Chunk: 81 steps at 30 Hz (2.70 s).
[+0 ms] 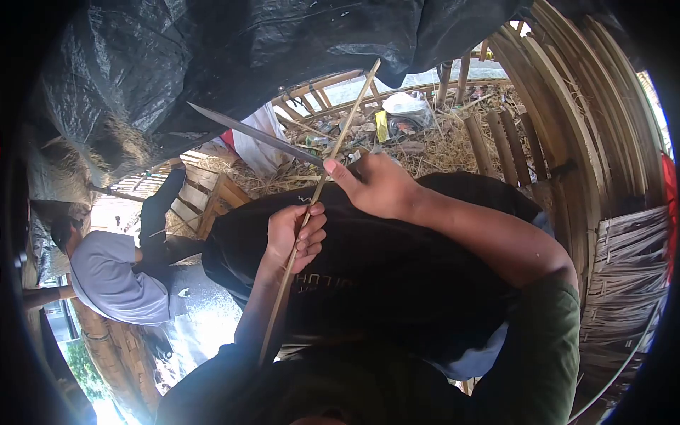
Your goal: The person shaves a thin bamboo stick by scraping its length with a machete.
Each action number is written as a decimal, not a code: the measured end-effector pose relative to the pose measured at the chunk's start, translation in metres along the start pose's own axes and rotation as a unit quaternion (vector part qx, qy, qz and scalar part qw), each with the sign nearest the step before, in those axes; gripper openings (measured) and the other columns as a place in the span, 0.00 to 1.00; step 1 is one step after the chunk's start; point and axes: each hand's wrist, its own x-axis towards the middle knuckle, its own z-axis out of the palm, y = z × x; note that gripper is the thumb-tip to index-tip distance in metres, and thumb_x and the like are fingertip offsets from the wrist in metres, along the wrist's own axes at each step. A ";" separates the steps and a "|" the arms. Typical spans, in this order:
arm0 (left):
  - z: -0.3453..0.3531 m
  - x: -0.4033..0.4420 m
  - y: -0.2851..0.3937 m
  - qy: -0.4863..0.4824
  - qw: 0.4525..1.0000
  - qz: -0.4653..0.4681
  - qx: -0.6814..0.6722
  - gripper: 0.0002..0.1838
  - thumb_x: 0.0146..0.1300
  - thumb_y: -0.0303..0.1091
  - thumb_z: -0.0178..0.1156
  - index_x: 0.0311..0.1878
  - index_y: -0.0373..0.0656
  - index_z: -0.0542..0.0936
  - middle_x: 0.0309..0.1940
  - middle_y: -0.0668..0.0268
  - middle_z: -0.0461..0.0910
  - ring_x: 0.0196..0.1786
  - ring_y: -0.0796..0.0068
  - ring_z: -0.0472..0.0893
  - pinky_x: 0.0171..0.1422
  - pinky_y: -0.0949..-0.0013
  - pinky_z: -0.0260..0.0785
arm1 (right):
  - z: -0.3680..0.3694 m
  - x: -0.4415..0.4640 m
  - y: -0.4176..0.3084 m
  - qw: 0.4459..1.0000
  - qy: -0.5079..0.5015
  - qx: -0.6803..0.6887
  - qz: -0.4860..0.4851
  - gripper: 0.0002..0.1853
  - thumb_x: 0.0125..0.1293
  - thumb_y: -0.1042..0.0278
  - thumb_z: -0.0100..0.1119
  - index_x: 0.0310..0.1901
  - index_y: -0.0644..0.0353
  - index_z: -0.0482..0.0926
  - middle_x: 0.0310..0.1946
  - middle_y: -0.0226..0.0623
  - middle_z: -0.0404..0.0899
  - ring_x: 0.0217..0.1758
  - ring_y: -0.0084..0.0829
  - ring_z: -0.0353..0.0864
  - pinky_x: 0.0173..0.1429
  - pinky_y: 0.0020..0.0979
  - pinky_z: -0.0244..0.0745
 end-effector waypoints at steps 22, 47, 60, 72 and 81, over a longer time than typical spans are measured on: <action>-0.043 0.004 -0.028 -0.019 0.980 0.064 -0.187 0.22 0.76 0.35 0.45 0.67 0.34 0.70 0.17 0.72 0.66 0.12 0.86 0.62 0.14 0.81 0.53 | 0.034 -0.006 -0.017 0.944 -0.094 -0.260 -0.181 0.30 0.71 0.37 0.53 0.30 0.60 0.83 0.15 0.47 0.78 0.22 0.47 0.83 0.29 0.44 0.79; -0.044 -0.001 -0.027 0.011 0.987 0.089 -0.134 0.21 0.78 0.34 0.45 0.68 0.34 0.71 0.16 0.76 0.63 0.14 0.89 0.56 0.16 0.83 0.48 | 0.047 0.000 -0.005 0.920 -0.075 -0.292 -0.250 0.32 0.69 0.34 0.54 0.28 0.59 0.83 0.16 0.42 0.79 0.23 0.43 0.85 0.27 0.42 0.79; -0.043 0.008 -0.022 -0.022 0.981 0.055 -0.185 0.24 0.74 0.27 0.42 0.72 0.34 0.64 0.17 0.74 0.61 0.14 0.88 0.56 0.12 0.85 0.50 | 0.043 0.023 0.023 0.930 -0.071 -0.275 -0.235 0.28 0.71 0.33 0.51 0.37 0.51 0.87 0.18 0.37 0.80 0.21 0.41 0.83 0.27 0.39 0.78; -0.044 0.001 -0.017 -0.013 0.980 0.079 -0.184 0.13 0.76 0.29 0.41 0.54 0.36 0.73 0.18 0.74 0.61 0.15 0.87 0.57 0.14 0.83 0.50 | 0.053 0.016 0.016 0.926 -0.050 -0.296 -0.230 0.31 0.71 0.33 0.50 0.30 0.56 0.83 0.20 0.41 0.82 0.25 0.43 0.86 0.31 0.42 0.81; -0.047 0.007 -0.020 -0.009 0.980 0.079 -0.181 0.11 0.75 0.27 0.42 0.52 0.37 0.74 0.17 0.73 0.62 0.14 0.85 0.57 0.13 0.81 0.49 | 0.055 0.020 0.017 0.919 -0.006 -0.308 -0.247 0.29 0.70 0.34 0.53 0.31 0.55 0.84 0.18 0.39 0.80 0.21 0.40 0.84 0.26 0.40 0.78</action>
